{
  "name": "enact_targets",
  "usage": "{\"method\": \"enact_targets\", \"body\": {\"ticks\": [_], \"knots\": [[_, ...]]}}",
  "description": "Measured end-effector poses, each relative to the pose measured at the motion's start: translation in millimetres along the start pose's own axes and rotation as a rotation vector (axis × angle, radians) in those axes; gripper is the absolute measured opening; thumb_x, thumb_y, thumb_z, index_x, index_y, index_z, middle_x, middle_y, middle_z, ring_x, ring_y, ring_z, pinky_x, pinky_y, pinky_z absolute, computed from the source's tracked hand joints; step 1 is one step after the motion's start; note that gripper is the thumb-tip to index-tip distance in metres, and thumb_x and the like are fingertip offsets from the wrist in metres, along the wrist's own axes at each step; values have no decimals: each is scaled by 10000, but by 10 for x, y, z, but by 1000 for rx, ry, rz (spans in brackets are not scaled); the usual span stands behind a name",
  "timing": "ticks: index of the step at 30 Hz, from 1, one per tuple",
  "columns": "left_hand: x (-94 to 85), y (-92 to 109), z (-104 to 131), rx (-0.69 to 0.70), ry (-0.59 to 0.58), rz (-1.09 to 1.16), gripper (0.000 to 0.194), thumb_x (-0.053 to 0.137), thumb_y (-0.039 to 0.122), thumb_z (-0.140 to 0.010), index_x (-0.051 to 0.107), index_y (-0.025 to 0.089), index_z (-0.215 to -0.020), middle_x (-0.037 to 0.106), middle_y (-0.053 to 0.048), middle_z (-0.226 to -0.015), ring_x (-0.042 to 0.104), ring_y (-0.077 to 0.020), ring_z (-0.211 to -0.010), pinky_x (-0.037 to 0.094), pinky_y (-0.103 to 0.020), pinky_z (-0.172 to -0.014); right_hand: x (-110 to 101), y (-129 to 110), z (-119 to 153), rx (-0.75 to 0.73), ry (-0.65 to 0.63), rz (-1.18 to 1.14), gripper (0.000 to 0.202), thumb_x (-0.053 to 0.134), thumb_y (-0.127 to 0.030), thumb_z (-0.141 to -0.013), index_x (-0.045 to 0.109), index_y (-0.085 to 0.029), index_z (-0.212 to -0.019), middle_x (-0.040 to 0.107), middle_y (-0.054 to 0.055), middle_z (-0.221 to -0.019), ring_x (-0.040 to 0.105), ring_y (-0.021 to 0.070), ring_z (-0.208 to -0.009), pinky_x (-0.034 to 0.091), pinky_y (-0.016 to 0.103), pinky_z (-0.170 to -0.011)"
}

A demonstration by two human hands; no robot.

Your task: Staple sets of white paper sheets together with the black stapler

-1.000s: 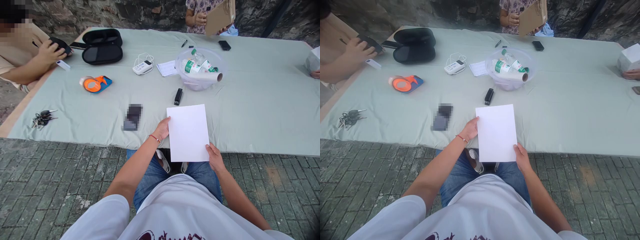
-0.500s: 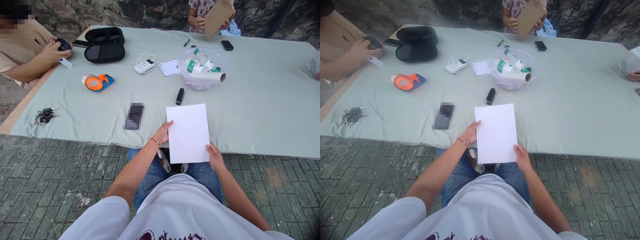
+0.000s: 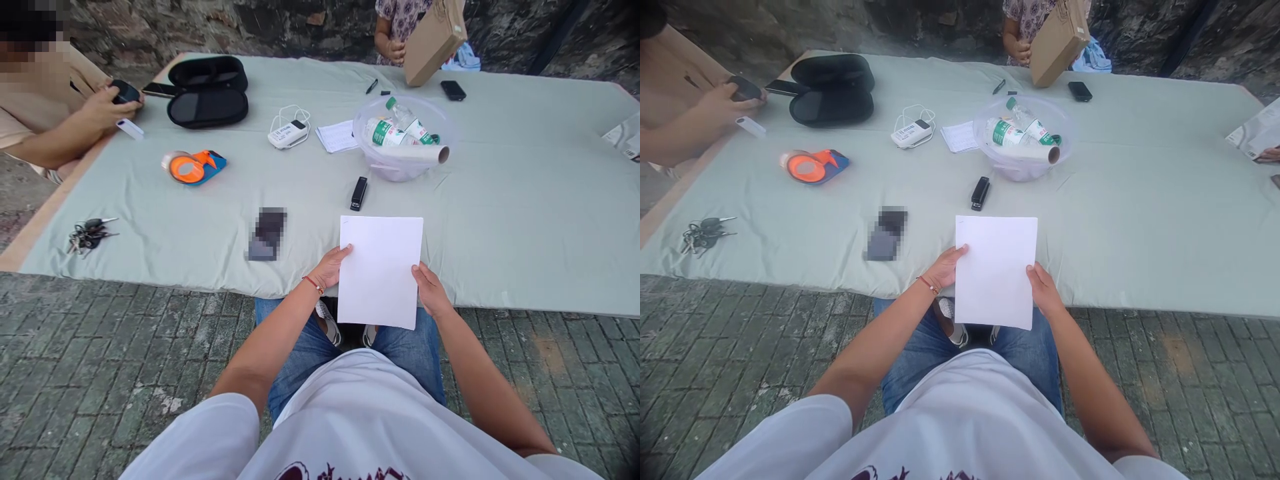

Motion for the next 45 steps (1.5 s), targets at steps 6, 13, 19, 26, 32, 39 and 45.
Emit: {"method": "enact_targets", "body": {"ticks": [6,13,19,26,32,39,45], "knots": [[-16,43,-31,13,41,-3,374,726,389,-865,682,108,-1108,755,-183,-1070,713,-308,-1060,514,-500,-1035,97,52,-192,-1,-35,-74,428,567,-606,-903,672,-280,-1161,736,48,-1124,671,268,-1070,526,437,-992],[-13,81,-26,40,100,-154,494,732,507,-834,678,104,-1115,757,-178,-1065,692,-311,-1105,495,-500,-1052,-133,-212,-587,-121,201,383,521,483,-569,-923,601,-203,-1276,692,130,-1226,650,295,-1108,509,505,-977],[90,159,9,110,98,-335,613,739,633,-760,706,108,-1075,757,-162,-1072,696,-313,-1066,518,-462,-1000,261,-1174,-959,-595,-30,805,563,323,-566,-1004,520,-234,-1415,486,117,-1519,391,292,-1437,308,516,-1178],[53,158,-20,154,140,-364,645,719,682,-739,703,112,-1043,756,-150,-1034,695,-302,-1033,536,-428,-932,635,-1382,-1194,-589,-306,928,636,177,-592,-1028,662,-222,-1207,667,108,-1278,525,306,-1295,326,495,-1127],[31,153,-17,134,149,-336,635,744,679,-714,710,118,-1011,758,-148,-1001,707,-297,-980,556,-411,-877,868,-1329,-1135,-571,-427,971,631,157,-570,-1038,669,-212,-1129,707,102,-1139,603,292,-1137,377,465,-1049],[-1,129,-18,74,127,-282,608,777,625,-710,703,113,-1027,761,-156,-985,720,-293,-926,571,-417,-852,1024,-1230,-1129,-518,-458,959,605,225,-552,-1036,535,-193,-1412,541,113,-1480,461,291,-1383,303,457,-1154],[-10,129,-21,39,131,-284,543,775,592,-727,694,123,-987,758,-156,-941,726,-307,-912,580,-424,-824,1172,-1276,-1132,-514,-460,871,538,298,-510,-1030,597,-205,-1357,590,106,-1425,503,291,-1331,368,452,-1098]]}}
Point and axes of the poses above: each hand's wrist, its own z-axis away from the middle knuckle, its own x-axis out of the palm, y = z × x, the point moved 7 cm from there along -z, towards the middle knuckle
